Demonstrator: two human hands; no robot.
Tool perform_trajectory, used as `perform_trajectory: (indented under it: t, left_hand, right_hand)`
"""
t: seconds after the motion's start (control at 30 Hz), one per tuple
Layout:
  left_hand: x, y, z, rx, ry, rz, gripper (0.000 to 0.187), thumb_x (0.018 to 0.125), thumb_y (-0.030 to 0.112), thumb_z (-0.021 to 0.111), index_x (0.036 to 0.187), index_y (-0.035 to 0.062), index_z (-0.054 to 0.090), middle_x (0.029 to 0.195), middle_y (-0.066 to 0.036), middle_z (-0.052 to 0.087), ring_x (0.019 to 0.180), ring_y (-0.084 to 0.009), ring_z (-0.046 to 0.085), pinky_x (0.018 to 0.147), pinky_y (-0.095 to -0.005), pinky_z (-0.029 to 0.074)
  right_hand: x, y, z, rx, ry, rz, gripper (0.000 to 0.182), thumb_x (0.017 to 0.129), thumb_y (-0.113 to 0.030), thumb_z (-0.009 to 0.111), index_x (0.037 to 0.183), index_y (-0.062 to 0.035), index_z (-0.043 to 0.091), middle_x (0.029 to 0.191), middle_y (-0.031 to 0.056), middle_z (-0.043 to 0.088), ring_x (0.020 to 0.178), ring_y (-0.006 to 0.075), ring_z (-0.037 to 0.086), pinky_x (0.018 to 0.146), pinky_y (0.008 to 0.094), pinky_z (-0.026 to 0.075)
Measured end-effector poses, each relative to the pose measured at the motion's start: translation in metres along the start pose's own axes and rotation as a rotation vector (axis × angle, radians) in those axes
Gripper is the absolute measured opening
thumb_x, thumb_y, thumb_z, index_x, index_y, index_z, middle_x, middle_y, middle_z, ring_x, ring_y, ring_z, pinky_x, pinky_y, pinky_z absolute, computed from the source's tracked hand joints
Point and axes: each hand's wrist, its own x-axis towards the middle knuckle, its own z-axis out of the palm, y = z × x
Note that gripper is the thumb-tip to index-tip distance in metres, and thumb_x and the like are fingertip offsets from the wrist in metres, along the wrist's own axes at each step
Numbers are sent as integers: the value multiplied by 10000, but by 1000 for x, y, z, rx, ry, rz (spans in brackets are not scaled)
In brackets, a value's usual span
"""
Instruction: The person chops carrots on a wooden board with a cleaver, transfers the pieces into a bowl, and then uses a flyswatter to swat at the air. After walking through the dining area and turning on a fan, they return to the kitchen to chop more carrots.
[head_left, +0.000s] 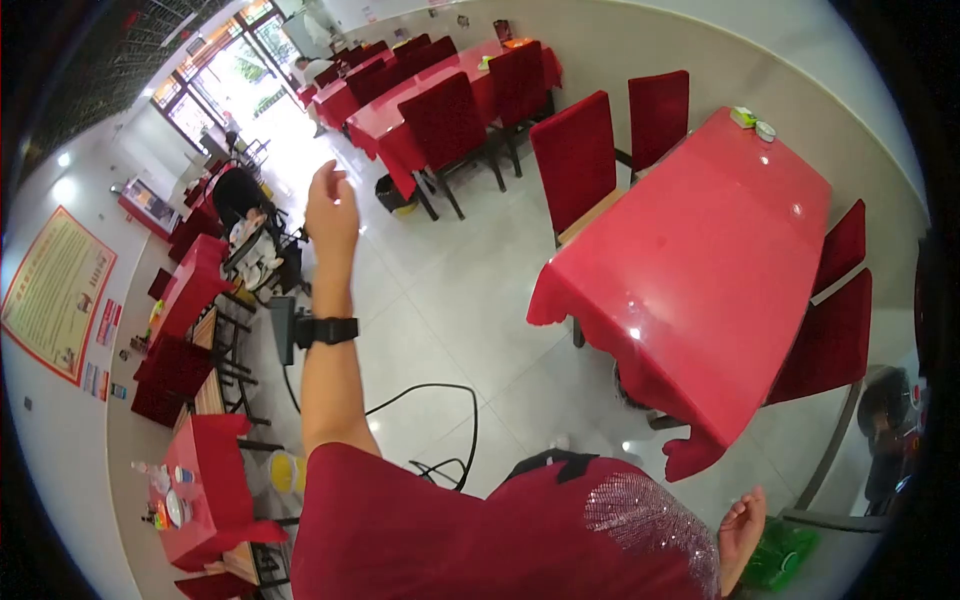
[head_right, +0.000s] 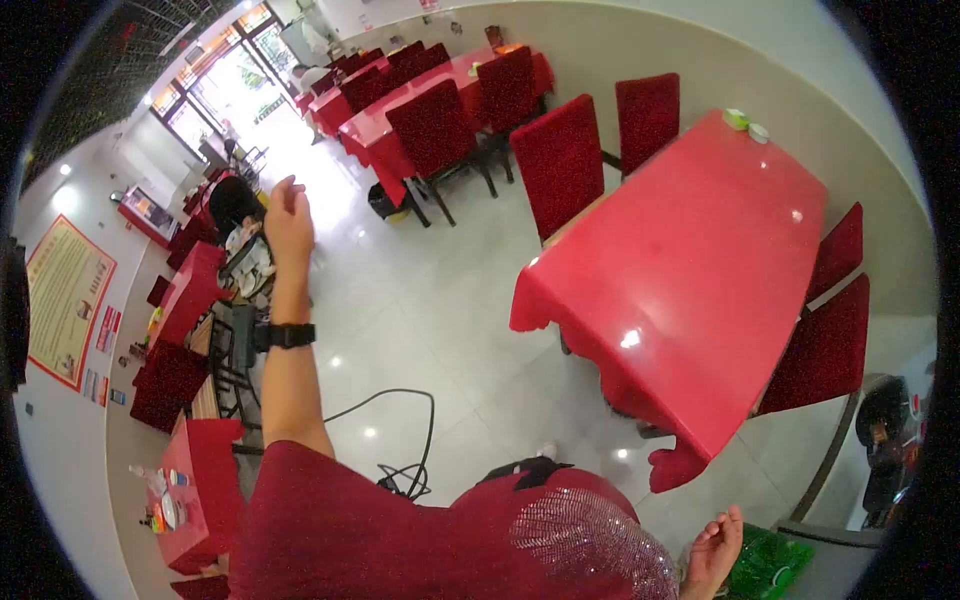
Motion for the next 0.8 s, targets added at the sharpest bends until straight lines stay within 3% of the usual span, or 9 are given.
perform_trajectory:
  t: [0.03,0.1,0.13,0.3,0.4,0.5,0.57,0.7,0.8]
  left_hand:
    - [-15,22,5,24,-57,-124,291,844,167,517,1106,40,535,944,-176,599,837,-279,590,742,-353,466]
    - [-65,-20,41,148,-464,78,216,835,205,540,973,39,556,903,-178,593,821,-294,581,730,-383,459]
    - [-85,-12,44,246,-1044,18,303,864,228,542,1098,37,529,929,-126,618,868,-217,573,751,-352,448]
    - [-98,-1,16,141,-1150,22,406,846,220,585,1196,38,490,966,-95,628,827,-182,578,744,-320,463]
    - [-56,-11,2,142,-584,9,357,851,187,571,1162,21,511,936,-95,636,775,-148,584,711,-268,464]
    - [-62,-11,6,-121,-365,-83,309,844,150,558,1123,19,534,885,-92,646,754,-135,585,706,-263,461]
    - [-97,3,19,-71,-532,-152,243,838,88,516,1068,21,558,789,-71,642,727,-124,583,701,-253,459]
    - [-180,17,52,-310,-1010,-256,214,836,59,447,986,1,589,666,-61,596,640,-140,568,620,-274,456]
    - [-197,46,51,-234,-1116,-391,242,862,103,437,1026,2,584,612,-49,564,598,-127,555,579,-273,440]
  right_hand:
    - [4,2,-10,18,-39,39,213,860,-58,488,1073,-71,482,797,11,560,575,61,516,460,166,460]
    - [-2,3,-4,10,-39,61,211,861,-61,488,1072,-71,482,795,11,560,572,61,515,455,168,461]
    - [-4,2,-1,6,-37,74,210,862,-64,489,1072,-71,481,793,11,561,568,61,515,449,170,461]
    - [6,-15,-8,13,-35,31,210,865,-72,491,1074,-67,478,783,8,561,556,60,512,429,173,457]
    - [10,-15,-17,27,-23,4,223,865,-63,486,1088,-64,474,782,8,561,552,58,513,426,176,458]
    - [10,-7,-24,69,-40,1,235,864,-55,483,1098,-61,471,782,10,561,553,58,515,429,177,461]
    - [10,0,-27,64,-74,90,243,863,-49,481,1106,-57,470,782,12,561,556,60,517,434,177,464]
    - [9,-2,-28,12,-126,93,244,871,-74,491,1115,-64,478,797,1,569,581,59,534,461,164,480]
    - [7,-11,-25,21,-80,34,244,871,-78,494,1113,-58,477,799,7,570,584,61,537,463,162,479]
